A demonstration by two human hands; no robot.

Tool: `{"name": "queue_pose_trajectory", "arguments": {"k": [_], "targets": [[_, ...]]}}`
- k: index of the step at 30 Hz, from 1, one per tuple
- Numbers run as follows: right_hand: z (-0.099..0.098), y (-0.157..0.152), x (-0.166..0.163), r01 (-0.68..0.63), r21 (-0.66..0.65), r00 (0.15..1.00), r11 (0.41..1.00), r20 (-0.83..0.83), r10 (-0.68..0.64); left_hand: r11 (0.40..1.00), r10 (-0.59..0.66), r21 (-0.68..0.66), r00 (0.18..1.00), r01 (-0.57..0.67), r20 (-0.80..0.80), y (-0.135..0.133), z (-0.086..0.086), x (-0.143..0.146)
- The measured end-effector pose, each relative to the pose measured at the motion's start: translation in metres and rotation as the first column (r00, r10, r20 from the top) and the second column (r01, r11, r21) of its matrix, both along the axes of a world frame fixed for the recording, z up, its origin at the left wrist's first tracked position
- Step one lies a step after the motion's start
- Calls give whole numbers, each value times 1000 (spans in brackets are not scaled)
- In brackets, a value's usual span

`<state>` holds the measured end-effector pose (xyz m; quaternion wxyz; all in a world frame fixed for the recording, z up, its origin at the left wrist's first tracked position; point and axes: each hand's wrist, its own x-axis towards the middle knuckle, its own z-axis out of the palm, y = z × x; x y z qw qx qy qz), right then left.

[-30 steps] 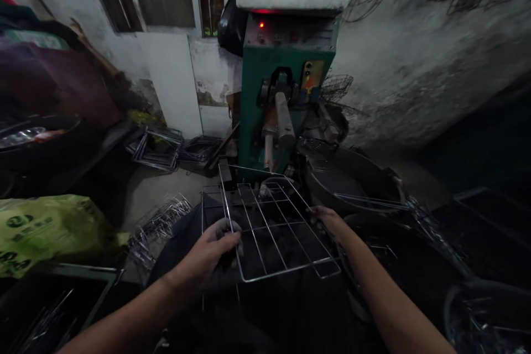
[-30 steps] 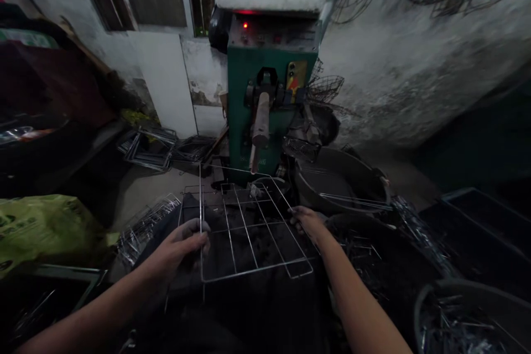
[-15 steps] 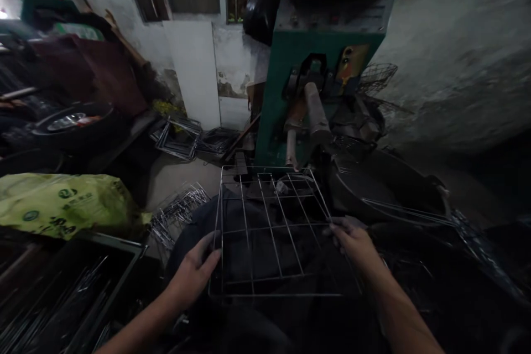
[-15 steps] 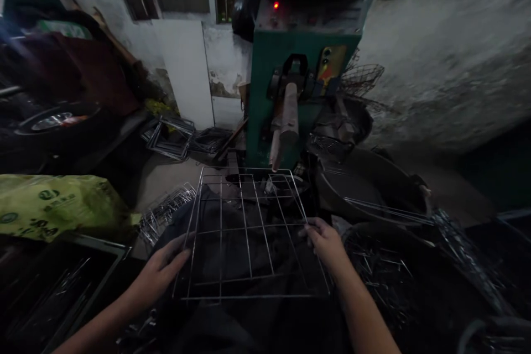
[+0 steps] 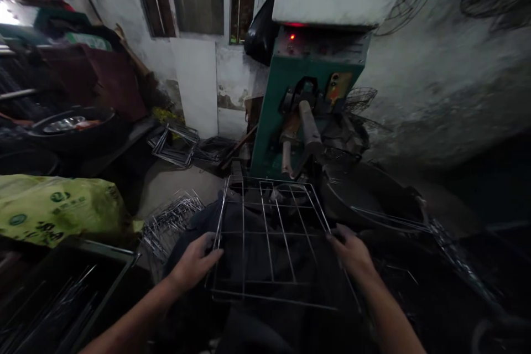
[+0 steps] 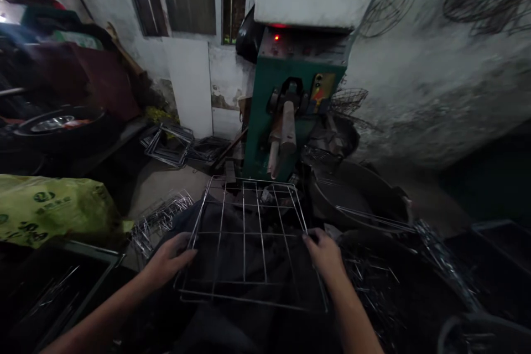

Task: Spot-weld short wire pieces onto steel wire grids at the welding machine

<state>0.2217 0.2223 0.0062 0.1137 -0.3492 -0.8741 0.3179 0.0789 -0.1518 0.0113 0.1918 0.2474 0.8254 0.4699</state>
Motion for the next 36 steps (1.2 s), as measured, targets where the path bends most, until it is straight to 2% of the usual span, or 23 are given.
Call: {"name": "queue_pose_trajectory", "arguments": {"k": [2, 5, 9, 14, 20, 26, 31, 34, 36], "targets": [[-1, -16, 24, 19, -45, 998, 999, -62, -22, 996, -73, -50, 997, 72, -21, -7, -1, -14], [-4, -45, 57, 81, -145, 991, 986, -96, -96, 967, -179, -193, 982, 164, -62, -15, 1, -26], [-3, -64, 68, 169, -240, 971, 956, -126, -204, 912, -220, -383, 962, 144, -162, -16, 13, -19], [1, -55, 52, 152, -169, 967, 974, -180, -182, 880, -142, -474, 961, 13, -238, -18, 25, 3], [-11, -40, 51, 123, -54, 987, 991, -99, -128, 823, -200, -566, 958, 49, -207, -15, 29, 20], [-25, -41, 50, 102, 51, 994, 993, -56, -99, 659, -293, -747, 944, 85, -151, 0, 37, 16], [-17, -36, 45, 51, 137, 998, 989, -35, -46, 636, -323, -767, 932, 87, -162, 2, 29, 16], [-10, -22, 35, 29, 96, 1000, 995, -6, -28, 609, -329, -790, 929, 73, -168, 1, 18, 16], [-8, -10, 25, 28, -60, 998, 998, -59, -31, 598, -323, -799, 931, 64, -168, -2, 11, 14]]}}
